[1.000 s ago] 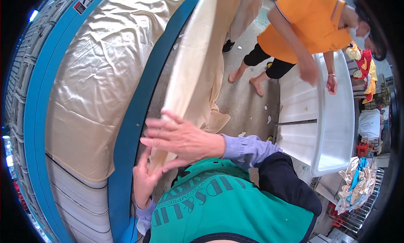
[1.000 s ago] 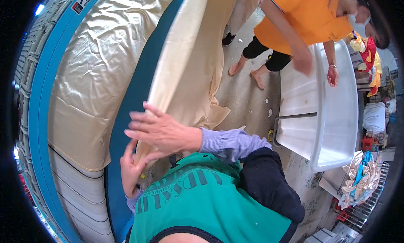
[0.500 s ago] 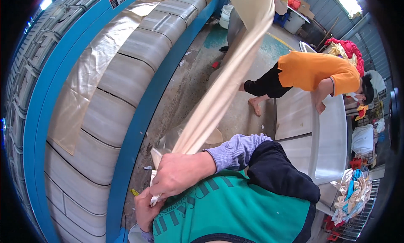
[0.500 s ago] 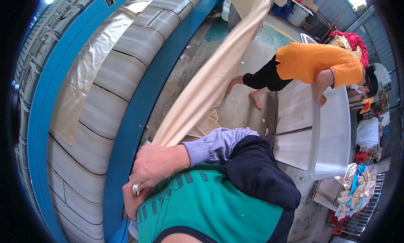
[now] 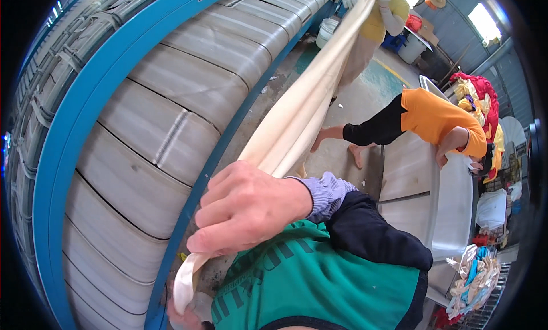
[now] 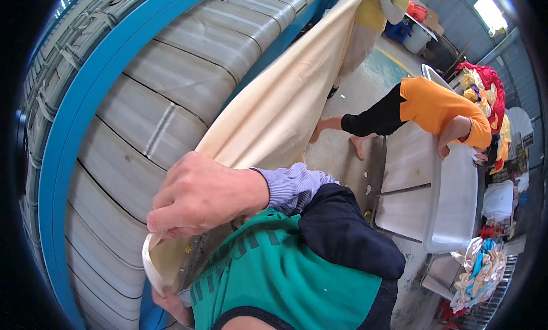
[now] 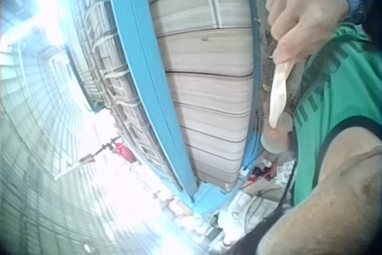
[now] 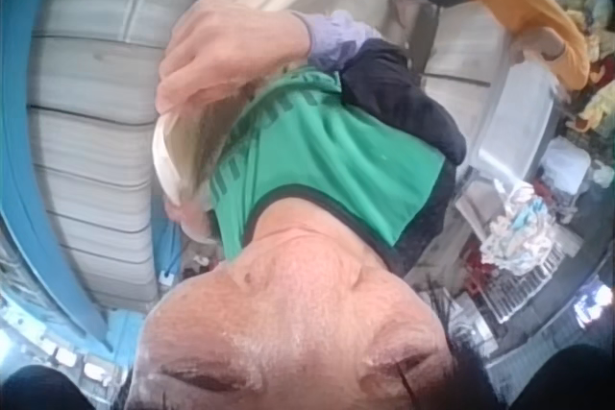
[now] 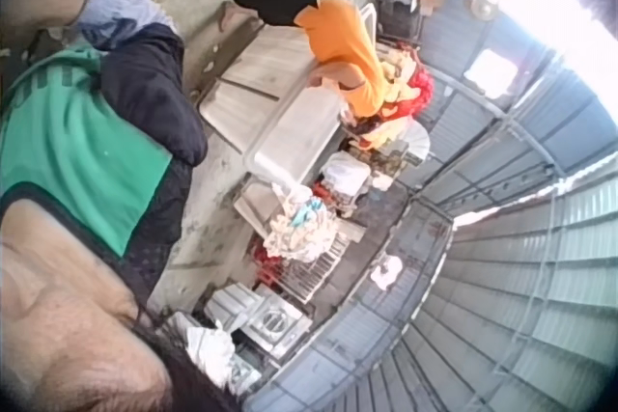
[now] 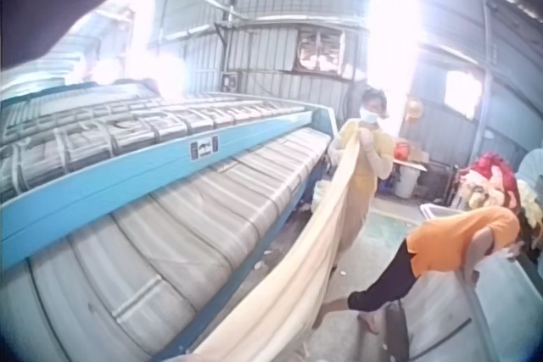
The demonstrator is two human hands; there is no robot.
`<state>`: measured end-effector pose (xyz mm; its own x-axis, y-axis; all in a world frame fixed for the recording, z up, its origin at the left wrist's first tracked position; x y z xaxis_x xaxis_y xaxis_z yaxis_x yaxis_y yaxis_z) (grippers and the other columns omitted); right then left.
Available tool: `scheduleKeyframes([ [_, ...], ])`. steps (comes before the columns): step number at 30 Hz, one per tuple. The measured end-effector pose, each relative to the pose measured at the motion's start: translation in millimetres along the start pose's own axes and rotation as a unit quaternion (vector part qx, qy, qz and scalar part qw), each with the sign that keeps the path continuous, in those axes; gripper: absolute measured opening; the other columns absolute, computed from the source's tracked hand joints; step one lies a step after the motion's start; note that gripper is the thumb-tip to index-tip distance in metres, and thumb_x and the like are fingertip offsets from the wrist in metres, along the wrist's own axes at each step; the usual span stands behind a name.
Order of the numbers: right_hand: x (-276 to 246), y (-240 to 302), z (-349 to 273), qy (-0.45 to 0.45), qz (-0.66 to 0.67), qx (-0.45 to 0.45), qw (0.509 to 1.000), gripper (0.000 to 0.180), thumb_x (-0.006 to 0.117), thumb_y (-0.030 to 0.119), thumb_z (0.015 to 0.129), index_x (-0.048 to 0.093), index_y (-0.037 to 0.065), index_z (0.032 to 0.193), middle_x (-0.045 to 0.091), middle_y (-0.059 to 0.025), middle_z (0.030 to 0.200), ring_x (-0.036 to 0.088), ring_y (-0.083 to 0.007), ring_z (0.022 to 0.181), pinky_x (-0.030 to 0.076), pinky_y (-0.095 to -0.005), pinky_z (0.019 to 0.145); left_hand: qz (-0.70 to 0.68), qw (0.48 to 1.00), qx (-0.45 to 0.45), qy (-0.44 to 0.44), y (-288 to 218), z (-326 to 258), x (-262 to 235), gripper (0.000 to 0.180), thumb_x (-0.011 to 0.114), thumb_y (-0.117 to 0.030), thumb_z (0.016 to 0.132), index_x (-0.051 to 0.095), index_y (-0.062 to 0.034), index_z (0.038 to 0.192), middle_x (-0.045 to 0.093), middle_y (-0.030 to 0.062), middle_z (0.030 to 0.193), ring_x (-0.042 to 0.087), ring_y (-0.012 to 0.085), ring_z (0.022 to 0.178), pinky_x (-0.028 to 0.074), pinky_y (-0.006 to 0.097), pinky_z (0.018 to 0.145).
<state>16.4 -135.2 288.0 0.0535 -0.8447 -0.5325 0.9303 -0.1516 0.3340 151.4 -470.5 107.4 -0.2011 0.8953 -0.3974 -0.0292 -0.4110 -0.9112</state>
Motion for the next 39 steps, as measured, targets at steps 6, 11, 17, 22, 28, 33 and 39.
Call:
scheduleKeyframes([
  [6,60,-48,23,-0.033,-0.087,0.002,0.996,0.013,0.067,0.020,0.077,0.054,0.015,0.078,0.042,0.0011,0.059,0.050,-0.0187,0.056,0.038,-0.0333,0.050,-0.064,0.923,-0.123,-0.359,75,11,-98,0.041,0.053,-0.019,0.091,0.049,0.0091,0.122,0.044,0.0199,0.128,0.050,0.0301,0.110,0.044,0.038,0.090],
  [11,91,-59,23,-0.076,-0.196,0.034,0.977,0.025,0.066,0.021,0.076,0.059,0.016,0.099,0.056,-0.0037,0.099,0.051,-0.0228,0.105,0.037,-0.0408,0.094,-0.071,0.961,-0.028,-0.266,57,85,-112,0.042,0.054,-0.023,0.092,0.051,0.0044,0.123,0.046,0.0172,0.127,0.049,0.0249,0.112,0.040,0.033,0.095],
  [17,122,-73,-33,0.002,-0.102,0.149,0.984,0.057,0.060,0.038,0.084,0.042,0.015,0.134,0.038,-0.0128,0.139,0.033,-0.0304,0.132,0.020,-0.0521,0.109,0.205,0.959,-0.056,-0.188,11,162,-85,0.034,0.052,-0.025,0.092,0.057,-0.0015,0.116,0.054,0.0216,0.119,0.050,0.0338,0.110,0.038,0.037,0.096],
  [22,148,-149,-69,0.111,-0.237,0.225,0.938,0.079,0.047,0.064,0.079,0.038,0.011,0.138,0.032,-0.0171,0.143,0.025,-0.0366,0.135,0.018,-0.0552,0.108,0.517,0.852,0.054,-0.065,-50,263,-39,0.031,0.051,-0.027,0.092,0.063,-0.0008,0.104,0.067,0.0073,0.090,0.060,0.0258,0.074,0.044,0.038,0.063],
  [28,157,-264,-23,0.136,-0.250,0.232,0.930,0.088,0.043,0.073,0.077,0.035,0.012,0.140,0.029,-0.0141,0.146,0.020,-0.0328,0.138,0.015,-0.0521,0.110,-0.007,0.984,-0.141,0.109,2,120,-23,0.033,0.061,-0.031,0.088,0.065,-0.0033,0.105,0.067,0.0059,0.088,0.062,0.0085,0.067,0.042,0.018,0.053],
  [33,187,-312,47,0.144,-0.325,0.291,0.888,0.083,0.050,0.070,0.074,0.040,0.016,0.137,0.037,-0.0105,0.140,0.025,-0.0278,0.135,0.018,-0.0494,0.107,-0.017,0.966,-0.138,0.219,106,101,134,0.060,0.072,-0.032,0.078,0.052,0.0015,0.123,0.061,0.0145,0.109,0.058,0.0232,0.098,0.045,0.032,0.086],
  [39,193,-251,68,-0.079,0.014,0.328,0.941,0.044,0.058,0.034,0.083,0.057,0.003,0.114,0.044,-0.0205,0.129,0.041,-0.0378,0.121,0.035,-0.0438,0.100,-0.241,0.921,-0.292,0.092,120,102,244,0.053,0.061,-0.035,0.089,0.052,0.0026,0.125,0.059,0.0085,0.115,0.049,0.0177,0.112,0.031,0.031,0.103],
])
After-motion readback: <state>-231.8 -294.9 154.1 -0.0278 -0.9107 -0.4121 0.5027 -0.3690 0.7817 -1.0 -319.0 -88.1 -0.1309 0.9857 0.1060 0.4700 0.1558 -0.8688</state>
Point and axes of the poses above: each hand's wrist, its own z-axis towards the middle knuckle, its own x-axis out of the palm, y = z × x, the point moved 4 cm from there along z, towards the middle knuckle
